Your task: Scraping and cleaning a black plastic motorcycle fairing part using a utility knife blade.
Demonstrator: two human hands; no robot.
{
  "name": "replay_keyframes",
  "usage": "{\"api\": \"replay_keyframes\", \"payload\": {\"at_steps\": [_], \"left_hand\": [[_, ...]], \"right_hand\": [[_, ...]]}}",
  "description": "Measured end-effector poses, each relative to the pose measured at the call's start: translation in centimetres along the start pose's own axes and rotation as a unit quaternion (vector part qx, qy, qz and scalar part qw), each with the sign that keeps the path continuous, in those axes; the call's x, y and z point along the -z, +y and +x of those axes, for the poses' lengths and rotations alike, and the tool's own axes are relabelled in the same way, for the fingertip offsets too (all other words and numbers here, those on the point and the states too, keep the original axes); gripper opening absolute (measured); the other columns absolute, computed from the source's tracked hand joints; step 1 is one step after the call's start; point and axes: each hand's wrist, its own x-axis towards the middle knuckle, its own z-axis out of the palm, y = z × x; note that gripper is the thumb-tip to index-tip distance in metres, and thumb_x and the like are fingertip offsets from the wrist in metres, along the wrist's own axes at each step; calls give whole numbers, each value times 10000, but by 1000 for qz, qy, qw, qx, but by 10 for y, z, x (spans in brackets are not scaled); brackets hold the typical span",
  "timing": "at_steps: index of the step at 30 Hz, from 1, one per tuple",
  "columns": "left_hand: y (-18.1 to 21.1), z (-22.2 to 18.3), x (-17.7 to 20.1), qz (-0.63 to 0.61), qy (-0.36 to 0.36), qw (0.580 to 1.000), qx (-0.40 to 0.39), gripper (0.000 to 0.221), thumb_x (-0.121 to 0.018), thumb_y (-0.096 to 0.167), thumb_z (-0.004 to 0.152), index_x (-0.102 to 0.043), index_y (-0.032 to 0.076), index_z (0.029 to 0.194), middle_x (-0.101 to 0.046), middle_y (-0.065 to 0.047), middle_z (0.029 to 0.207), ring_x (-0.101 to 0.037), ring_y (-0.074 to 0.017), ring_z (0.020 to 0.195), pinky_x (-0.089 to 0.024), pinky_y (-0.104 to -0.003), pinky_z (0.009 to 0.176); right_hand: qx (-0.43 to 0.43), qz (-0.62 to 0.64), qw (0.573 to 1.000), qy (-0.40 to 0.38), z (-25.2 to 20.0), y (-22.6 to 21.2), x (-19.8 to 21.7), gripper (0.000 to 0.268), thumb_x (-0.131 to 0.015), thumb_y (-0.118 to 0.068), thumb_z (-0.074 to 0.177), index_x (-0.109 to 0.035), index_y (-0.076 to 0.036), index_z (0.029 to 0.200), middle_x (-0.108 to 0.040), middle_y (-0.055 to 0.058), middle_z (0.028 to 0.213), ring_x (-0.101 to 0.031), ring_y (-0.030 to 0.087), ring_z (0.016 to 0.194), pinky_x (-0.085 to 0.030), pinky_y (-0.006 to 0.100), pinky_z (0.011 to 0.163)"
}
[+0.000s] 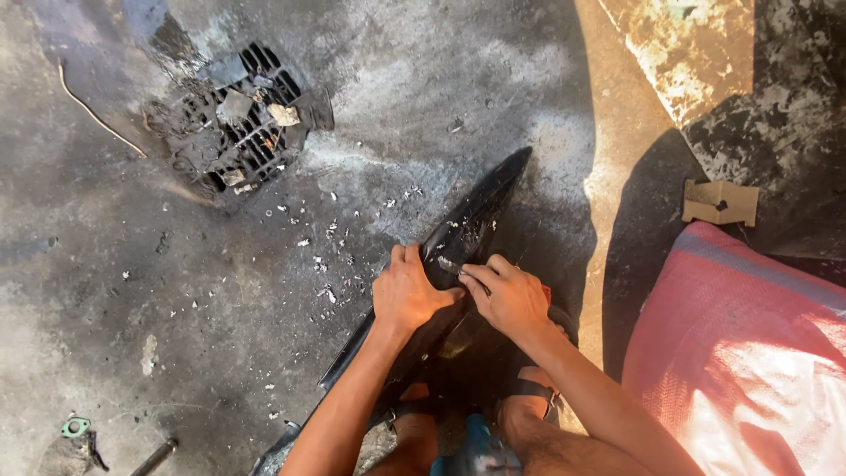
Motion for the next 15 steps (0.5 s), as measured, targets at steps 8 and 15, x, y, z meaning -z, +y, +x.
{"api": "replay_keyframes", "payload": {"at_steps": [8, 15], "left_hand": [[9, -12, 5, -3, 1, 1000, -23, 936, -797, 501, 697, -461, 22, 1427, -506, -158, 1260, -667, -512, 1074, -588, -569, 888], [3, -8, -7, 13, 15, 999, -33, 970, -809, 531, 681, -454, 3, 1413, -504, -163, 1224, -675, -529, 1019, -587, -592, 868]], "right_hand": [[-21, -56, 996, -59, 13, 16, 18, 172, -663, -412, 930, -777, -314, 1012, -606, 35, 751, -686, 359, 616, -589, 497, 579], [-69, -35, 996, -39, 14, 27, 2, 190, -647, -470, 951, -772, -351, 1031, -622, 16, 788, -701, 332, 667, -604, 473, 618]]}}
